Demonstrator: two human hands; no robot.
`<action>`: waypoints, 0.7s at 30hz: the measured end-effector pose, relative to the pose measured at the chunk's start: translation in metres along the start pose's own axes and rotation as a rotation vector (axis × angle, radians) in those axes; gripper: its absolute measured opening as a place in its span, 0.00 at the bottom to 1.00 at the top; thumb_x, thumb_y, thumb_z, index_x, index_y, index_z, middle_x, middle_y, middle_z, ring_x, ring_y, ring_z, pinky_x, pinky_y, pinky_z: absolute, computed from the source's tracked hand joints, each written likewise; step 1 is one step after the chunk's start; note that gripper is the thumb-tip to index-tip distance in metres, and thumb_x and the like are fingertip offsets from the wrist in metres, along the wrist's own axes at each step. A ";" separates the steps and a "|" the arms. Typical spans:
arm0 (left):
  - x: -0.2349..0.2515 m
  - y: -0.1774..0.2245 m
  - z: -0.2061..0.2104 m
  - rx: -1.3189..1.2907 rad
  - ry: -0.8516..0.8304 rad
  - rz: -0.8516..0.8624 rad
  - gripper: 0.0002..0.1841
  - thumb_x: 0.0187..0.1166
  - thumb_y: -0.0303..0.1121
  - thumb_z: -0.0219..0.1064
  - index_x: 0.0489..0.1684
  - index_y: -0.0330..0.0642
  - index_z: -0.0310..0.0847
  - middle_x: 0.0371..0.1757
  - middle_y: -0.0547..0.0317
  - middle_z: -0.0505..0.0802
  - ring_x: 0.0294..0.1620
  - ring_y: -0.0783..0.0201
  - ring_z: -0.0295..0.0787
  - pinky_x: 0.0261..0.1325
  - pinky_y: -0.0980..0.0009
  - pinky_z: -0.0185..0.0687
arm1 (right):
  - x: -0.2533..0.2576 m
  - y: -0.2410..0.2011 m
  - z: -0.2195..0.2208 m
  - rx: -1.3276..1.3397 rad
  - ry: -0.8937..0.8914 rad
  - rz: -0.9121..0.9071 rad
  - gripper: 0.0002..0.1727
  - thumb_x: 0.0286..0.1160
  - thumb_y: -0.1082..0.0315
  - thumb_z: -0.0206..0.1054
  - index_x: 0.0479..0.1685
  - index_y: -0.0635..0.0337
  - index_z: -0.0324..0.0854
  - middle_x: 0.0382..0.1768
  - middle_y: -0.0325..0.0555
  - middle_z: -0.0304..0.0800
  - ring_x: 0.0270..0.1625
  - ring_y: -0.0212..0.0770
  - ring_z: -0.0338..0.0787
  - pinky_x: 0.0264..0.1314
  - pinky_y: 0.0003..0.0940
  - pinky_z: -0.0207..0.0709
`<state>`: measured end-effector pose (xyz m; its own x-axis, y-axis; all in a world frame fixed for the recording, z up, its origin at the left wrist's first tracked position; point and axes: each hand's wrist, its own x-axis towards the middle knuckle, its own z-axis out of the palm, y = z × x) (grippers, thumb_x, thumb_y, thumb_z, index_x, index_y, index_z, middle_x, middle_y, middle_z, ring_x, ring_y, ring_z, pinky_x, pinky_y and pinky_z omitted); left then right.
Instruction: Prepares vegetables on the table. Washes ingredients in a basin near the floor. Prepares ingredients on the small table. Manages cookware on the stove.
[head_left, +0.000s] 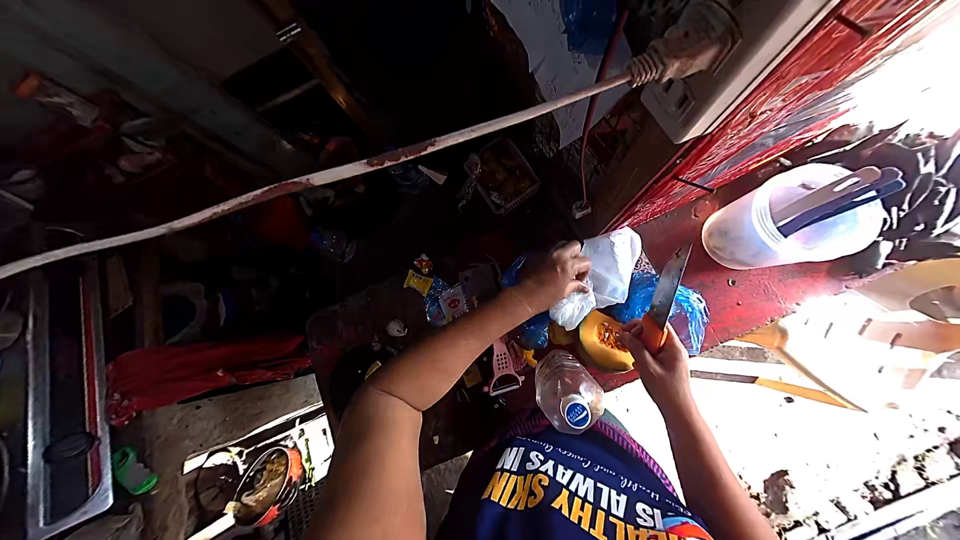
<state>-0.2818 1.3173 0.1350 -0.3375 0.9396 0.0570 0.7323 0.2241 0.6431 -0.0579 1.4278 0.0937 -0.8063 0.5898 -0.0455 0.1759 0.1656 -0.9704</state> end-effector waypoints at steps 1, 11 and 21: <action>0.004 0.000 -0.005 -0.027 -0.138 -0.005 0.07 0.76 0.30 0.74 0.37 0.34 0.93 0.41 0.41 0.90 0.51 0.45 0.88 0.61 0.49 0.81 | -0.001 -0.001 0.000 -0.004 0.002 -0.004 0.12 0.72 0.69 0.64 0.46 0.71 0.78 0.38 0.40 0.89 0.39 0.22 0.88 0.44 0.19 0.82; 0.093 -0.116 -0.093 0.272 0.125 -0.736 0.18 0.86 0.37 0.63 0.65 0.33 0.85 0.70 0.32 0.85 0.75 0.33 0.78 0.74 0.32 0.69 | -0.015 -0.005 -0.008 -0.016 0.053 -0.012 0.13 0.70 0.70 0.65 0.45 0.74 0.79 0.37 0.43 0.91 0.38 0.22 0.89 0.45 0.18 0.83; 0.122 -0.109 -0.087 0.341 0.054 -1.007 0.18 0.84 0.36 0.63 0.63 0.32 0.83 0.67 0.34 0.87 0.70 0.35 0.84 0.65 0.34 0.78 | -0.026 -0.003 -0.018 -0.031 0.096 0.046 0.13 0.70 0.70 0.64 0.46 0.73 0.79 0.38 0.41 0.91 0.38 0.20 0.90 0.42 0.16 0.83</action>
<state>-0.4545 1.3849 0.1381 -0.8996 0.2698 -0.3434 0.2249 0.9603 0.1652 -0.0271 1.4259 0.1016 -0.7392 0.6703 -0.0655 0.2300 0.1598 -0.9600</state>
